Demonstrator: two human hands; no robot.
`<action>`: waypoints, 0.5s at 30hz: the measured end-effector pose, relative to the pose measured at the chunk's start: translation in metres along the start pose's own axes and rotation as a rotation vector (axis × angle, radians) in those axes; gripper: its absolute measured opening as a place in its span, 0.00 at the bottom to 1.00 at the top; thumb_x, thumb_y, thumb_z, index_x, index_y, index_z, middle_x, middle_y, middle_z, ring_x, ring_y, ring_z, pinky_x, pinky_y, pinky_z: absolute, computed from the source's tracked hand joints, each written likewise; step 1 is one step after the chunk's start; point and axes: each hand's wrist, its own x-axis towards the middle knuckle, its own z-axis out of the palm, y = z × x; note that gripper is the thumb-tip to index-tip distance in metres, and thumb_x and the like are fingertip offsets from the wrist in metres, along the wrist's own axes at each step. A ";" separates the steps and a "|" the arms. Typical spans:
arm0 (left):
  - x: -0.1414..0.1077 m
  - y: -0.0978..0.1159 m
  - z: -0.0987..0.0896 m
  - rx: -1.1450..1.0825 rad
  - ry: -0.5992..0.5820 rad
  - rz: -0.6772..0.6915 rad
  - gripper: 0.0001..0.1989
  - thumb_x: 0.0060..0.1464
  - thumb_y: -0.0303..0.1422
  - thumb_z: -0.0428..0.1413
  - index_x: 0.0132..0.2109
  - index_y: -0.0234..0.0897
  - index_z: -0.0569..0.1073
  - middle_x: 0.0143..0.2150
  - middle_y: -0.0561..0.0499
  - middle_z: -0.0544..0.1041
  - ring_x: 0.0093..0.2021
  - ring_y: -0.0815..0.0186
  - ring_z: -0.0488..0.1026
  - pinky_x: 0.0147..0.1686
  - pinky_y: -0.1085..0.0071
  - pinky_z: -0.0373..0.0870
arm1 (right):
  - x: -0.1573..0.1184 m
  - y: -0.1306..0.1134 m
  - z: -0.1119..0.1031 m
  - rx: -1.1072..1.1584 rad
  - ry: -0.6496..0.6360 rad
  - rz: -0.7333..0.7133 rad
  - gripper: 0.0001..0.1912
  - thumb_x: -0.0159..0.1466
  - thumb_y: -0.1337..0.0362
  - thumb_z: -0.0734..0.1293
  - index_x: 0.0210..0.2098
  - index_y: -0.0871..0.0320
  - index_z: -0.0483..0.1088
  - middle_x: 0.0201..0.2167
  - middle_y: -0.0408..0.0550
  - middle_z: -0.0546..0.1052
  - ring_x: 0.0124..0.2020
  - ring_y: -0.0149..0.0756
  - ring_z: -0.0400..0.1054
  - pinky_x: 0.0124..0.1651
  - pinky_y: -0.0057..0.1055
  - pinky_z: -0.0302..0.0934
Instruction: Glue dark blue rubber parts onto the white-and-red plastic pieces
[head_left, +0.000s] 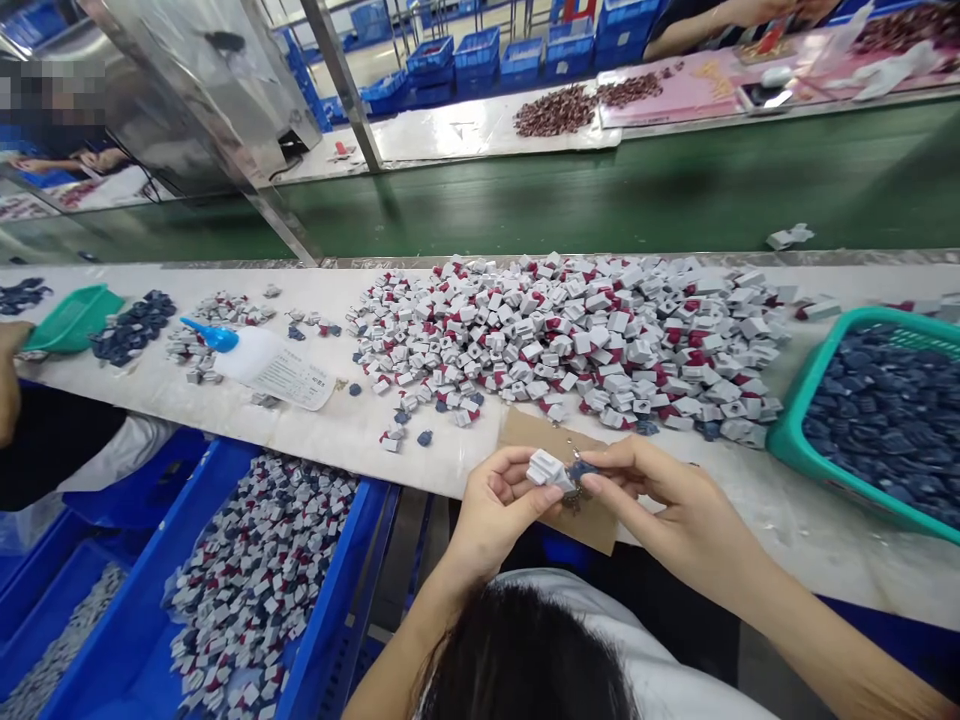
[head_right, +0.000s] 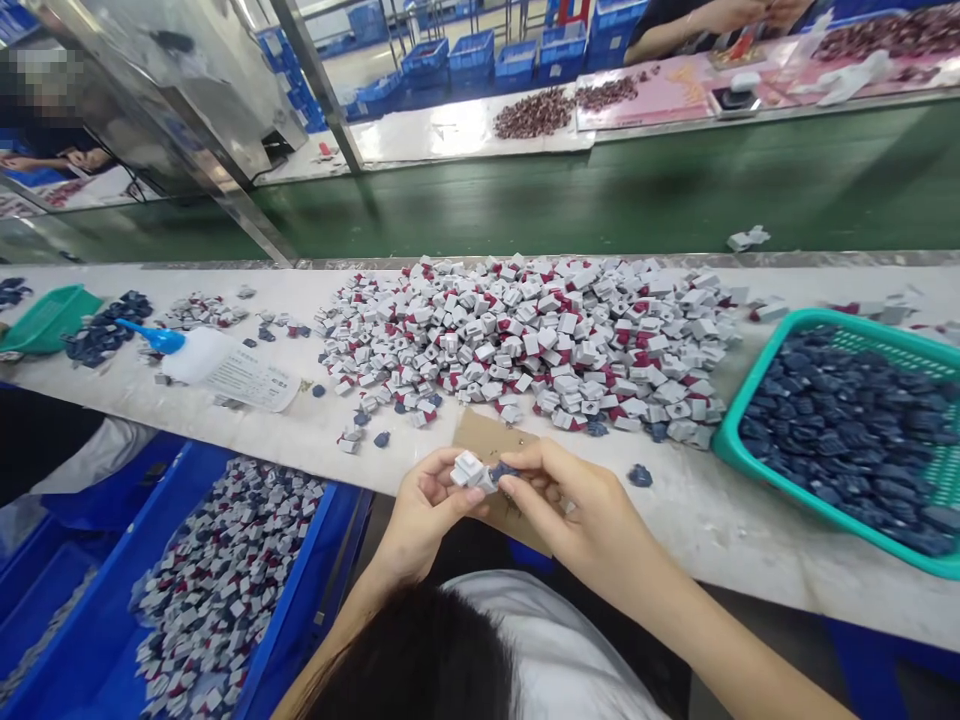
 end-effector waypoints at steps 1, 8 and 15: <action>0.000 -0.001 0.000 0.010 -0.004 0.010 0.19 0.36 0.32 0.70 0.37 0.34 0.74 0.33 0.50 0.80 0.32 0.69 0.76 0.30 0.77 0.73 | 0.000 -0.001 0.000 -0.007 -0.022 -0.004 0.07 0.67 0.61 0.62 0.41 0.56 0.69 0.34 0.44 0.76 0.31 0.29 0.71 0.28 0.20 0.65; -0.001 -0.009 0.004 0.144 -0.002 0.100 0.15 0.39 0.32 0.68 0.36 0.35 0.74 0.35 0.48 0.81 0.37 0.66 0.77 0.40 0.73 0.73 | 0.005 0.004 -0.009 -0.091 -0.166 -0.031 0.10 0.67 0.60 0.60 0.35 0.58 0.69 0.27 0.45 0.74 0.25 0.29 0.66 0.25 0.23 0.58; 0.005 -0.020 0.004 0.141 -0.010 0.099 0.17 0.41 0.35 0.67 0.36 0.35 0.71 0.33 0.51 0.79 0.33 0.70 0.76 0.35 0.76 0.73 | 0.014 0.017 -0.002 0.064 -0.224 0.048 0.13 0.65 0.57 0.62 0.31 0.59 0.70 0.28 0.46 0.75 0.29 0.31 0.68 0.29 0.23 0.60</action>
